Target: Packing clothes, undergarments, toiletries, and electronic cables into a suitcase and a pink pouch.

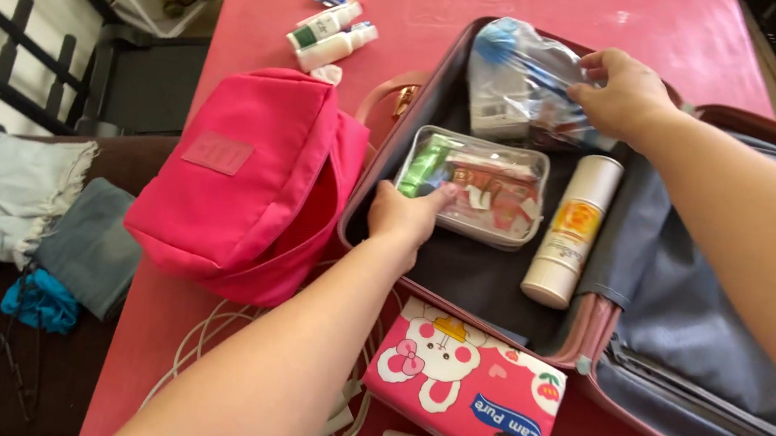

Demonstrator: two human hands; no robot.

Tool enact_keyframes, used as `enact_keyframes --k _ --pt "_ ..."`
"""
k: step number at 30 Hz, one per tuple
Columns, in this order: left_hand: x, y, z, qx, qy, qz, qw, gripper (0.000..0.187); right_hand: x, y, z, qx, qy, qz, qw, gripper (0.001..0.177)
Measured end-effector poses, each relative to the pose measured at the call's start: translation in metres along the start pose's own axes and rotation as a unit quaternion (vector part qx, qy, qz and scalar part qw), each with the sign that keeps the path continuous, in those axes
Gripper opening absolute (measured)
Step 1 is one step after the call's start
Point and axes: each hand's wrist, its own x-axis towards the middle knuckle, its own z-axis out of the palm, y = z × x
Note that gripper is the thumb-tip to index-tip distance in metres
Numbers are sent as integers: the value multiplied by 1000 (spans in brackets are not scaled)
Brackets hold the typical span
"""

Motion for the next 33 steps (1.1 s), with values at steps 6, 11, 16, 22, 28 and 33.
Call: enact_keyframes --k 6,11,16,22,28,33 --pt "-4 9 1 -41 1 -7 999 90 -27 -35 -1 -24 -3 61 998 50" --pt "-8 4 8 -70 31 21 997 83 -38 -41 -3 -80 -4 68 994 39" --pt "-18 7 1 -52 23 1 998 84 -38 -29 0 75 -10 98 992 42" --pt "-15 5 8 -70 37 1 997 85 -48 4 18 -67 -60 17 996 65" --pt "-18 6 6 -132 64 9 989 79 -59 -17 28 -53 -69 -16 996 73" --pt "-6 2 9 -141 32 14 989 68 -75 -39 25 22 -73 28 997 74"
